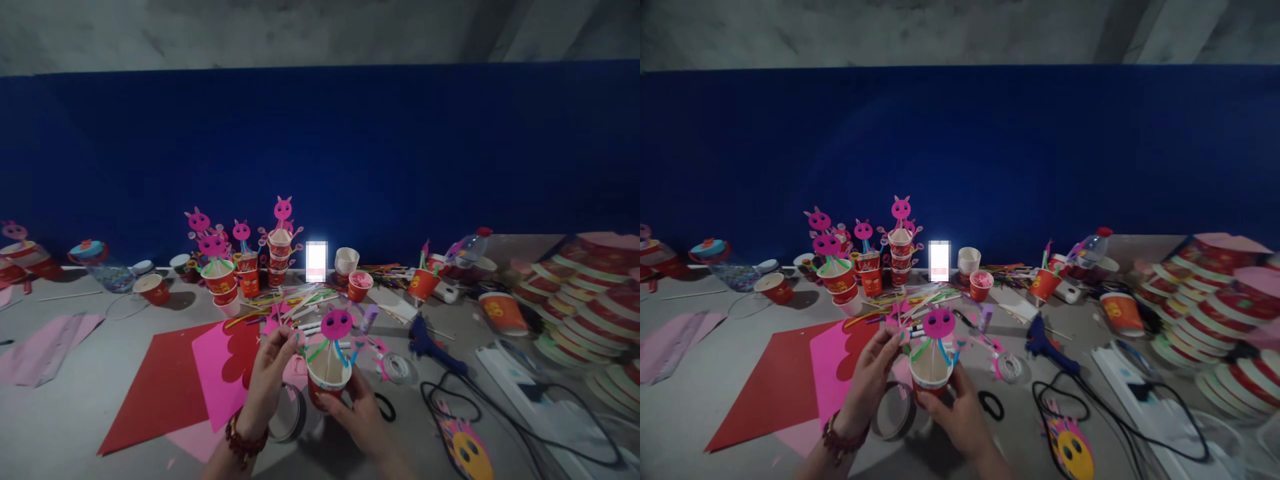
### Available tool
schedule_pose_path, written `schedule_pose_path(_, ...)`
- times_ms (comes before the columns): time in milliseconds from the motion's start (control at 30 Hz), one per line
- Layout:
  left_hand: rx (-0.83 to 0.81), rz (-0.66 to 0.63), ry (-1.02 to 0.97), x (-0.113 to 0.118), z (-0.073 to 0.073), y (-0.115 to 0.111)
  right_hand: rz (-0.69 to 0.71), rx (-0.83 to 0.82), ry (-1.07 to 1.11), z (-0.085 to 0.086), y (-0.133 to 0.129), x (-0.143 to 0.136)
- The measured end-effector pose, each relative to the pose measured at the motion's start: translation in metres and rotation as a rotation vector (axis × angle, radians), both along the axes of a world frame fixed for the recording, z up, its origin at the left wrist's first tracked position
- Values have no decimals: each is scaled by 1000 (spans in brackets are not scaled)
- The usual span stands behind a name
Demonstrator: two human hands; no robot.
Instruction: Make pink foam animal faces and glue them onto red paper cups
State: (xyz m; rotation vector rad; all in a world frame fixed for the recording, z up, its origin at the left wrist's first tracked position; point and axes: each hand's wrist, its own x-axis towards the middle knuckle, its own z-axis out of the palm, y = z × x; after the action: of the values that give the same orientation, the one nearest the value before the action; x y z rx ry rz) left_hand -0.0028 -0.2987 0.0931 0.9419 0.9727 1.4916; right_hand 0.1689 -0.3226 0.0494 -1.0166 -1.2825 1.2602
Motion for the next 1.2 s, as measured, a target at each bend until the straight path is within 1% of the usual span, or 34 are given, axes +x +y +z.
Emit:
schedule_pose_path(133, 55, 72, 92, 0, 4, 0, 14, 8, -22, -3, 1, 1)
schedule_pose_path(300, 17, 106, 58, 1, 3, -1, 26, 25, -37, -6, 1, 3)
schedule_pose_path(433, 7, 63, 55, 3, 5, -2, 18, 11, -76, -7, 1, 5)
schedule_pose_path(533, 23, 62, 47, 4, 5, -1, 18, 31, -61, -8, 2, 5)
schedule_pose_path(600, 19, 48, 28, 5, 2, -2, 23, 43, -59, -8, 1, 5)
schedule_pose_path(733, -3, 10, 8, 9, -10, -7, 17, 38, -60, -7, 1, 6)
schedule_pose_path(900, 17, -26, 18, 18, -24, -24, 35, 37, -47, 0, 2, 5)
schedule_pose_path(1000, 6, -43, 78, 25, -32, -36, 7, 43, -87, 2, 5, 2)
schedule_pose_path(1067, 17, -45, 111, 30, -37, -40, -26, 46, -127, 0, 6, 1)
schedule_pose_path(1200, 44, -23, 147, 36, -43, -40, -49, 72, -275, -5, 5, 1)
